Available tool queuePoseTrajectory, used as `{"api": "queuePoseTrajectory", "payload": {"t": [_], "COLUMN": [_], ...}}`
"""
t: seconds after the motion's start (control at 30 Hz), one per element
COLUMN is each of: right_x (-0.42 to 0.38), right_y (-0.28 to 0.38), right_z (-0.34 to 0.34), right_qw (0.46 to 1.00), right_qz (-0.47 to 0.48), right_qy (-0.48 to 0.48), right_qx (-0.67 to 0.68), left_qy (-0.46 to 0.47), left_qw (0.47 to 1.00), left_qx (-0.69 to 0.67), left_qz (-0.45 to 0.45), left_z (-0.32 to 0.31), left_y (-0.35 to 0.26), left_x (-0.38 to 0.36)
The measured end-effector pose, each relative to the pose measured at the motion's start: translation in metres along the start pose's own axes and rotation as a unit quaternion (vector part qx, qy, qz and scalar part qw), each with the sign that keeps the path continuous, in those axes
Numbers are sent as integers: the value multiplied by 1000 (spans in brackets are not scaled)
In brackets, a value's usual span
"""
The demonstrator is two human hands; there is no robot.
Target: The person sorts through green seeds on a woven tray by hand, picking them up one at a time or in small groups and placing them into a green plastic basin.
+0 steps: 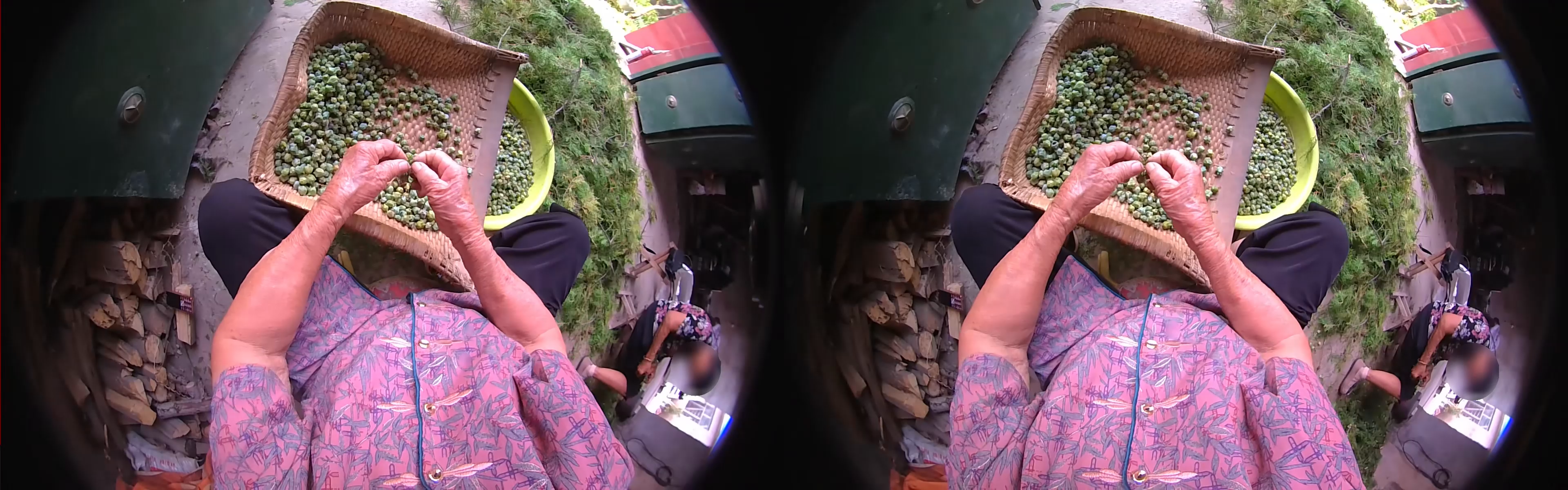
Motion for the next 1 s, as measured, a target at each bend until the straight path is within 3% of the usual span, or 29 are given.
{"api": "queuePoseTrajectory", "payload": {"t": [0.13,0.3,0.5,0.67,0.73,0.9,1.0], "right_x": [-3,-11,-13,-13,-14,-14,-16], "right_y": [-12,-13,-5,-2,-3,7,9], "right_z": [-2,-1,1,0,1,5,5], "right_qw": [997,962,946,951,956,992,993], "right_qz": [-29,-80,-83,-84,-86,-6,-10], "right_qy": [20,25,38,34,28,28,18], "right_qx": [63,259,312,296,280,120,114], "left_qy": [-4,-16,36,68,56,47,44], "left_qw": [995,958,941,934,951,957,959], "left_qx": [-91,-252,-301,-323,-268,-249,-247], "left_qz": [46,134,149,138,146,139,130], "left_z": [1,3,-10,-17,-14,-12,-11], "left_y": [13,20,13,12,14,12,11], "left_x": [0,-5,-10,-11,-11,-9,-9]}}
Point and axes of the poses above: each hand's wrist, its own x-axis towards the middle knuckle, its own z-axis out of the back of the hand, y = z × x, the point moved 7 cm from there along x, towards the middle knuckle, and after that the axes turned 15 degrees about -x, right-handed, at the moved point
